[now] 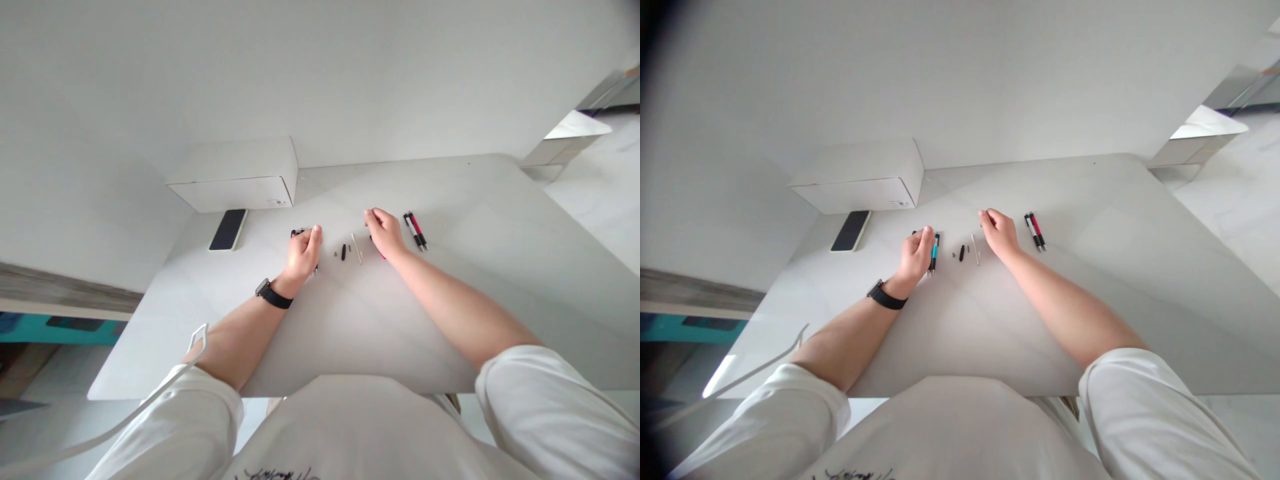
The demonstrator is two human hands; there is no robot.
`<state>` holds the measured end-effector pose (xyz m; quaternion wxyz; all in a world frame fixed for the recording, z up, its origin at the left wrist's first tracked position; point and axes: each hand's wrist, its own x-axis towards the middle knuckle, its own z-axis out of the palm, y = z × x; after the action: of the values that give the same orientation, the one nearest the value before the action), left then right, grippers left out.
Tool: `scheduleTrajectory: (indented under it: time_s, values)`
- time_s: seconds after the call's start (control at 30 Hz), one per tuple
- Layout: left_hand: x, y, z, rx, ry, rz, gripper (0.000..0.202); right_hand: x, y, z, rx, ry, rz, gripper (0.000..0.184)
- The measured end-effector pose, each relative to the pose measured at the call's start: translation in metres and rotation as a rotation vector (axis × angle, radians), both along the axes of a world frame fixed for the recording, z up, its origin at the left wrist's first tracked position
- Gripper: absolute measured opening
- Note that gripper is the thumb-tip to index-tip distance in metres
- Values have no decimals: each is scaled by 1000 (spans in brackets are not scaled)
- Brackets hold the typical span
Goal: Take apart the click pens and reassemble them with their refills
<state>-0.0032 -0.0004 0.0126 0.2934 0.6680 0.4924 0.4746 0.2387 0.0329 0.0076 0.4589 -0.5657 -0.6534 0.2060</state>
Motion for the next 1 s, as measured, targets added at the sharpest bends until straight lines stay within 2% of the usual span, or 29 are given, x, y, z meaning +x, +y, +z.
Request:
scheduleTrajectory:
  time_s: [0.13, 0.27, 0.37, 0.5, 0.63, 0.73, 0.83, 0.9, 1.0]
  values:
    - [1, 3, 1, -67, -214, -32, 67, 13, 6, 0, 7, 57, -67, 43]
    - [-4, 14, -2, -161, -550, 26, 72, 30, 19, -4, 4, 181, -136, 39]
    - [-12, 24, -3, -203, -765, -8, 72, 41, 27, -8, -58, 311, -174, 35]
    - [-24, 33, -4, -240, -896, -4, 67, 48, 31, -9, -150, 420, -179, 31]
    - [-30, 38, -3, -226, -930, 24, 63, 47, 31, -8, -176, 455, -183, 35]
    - [-28, 37, -2, -211, -875, 44, 62, 46, 32, -10, -178, 454, -196, 40]
    - [-24, 30, -1, -155, -671, 125, 59, 48, 35, -17, -177, 411, -189, 45]
    - [-21, 24, -2, -86, -397, 138, 51, 50, 36, -23, -145, 346, -188, 44]
    - [-17, 15, -5, 79, 117, 7, 26, 48, 35, -26, -40, 188, -151, 31]
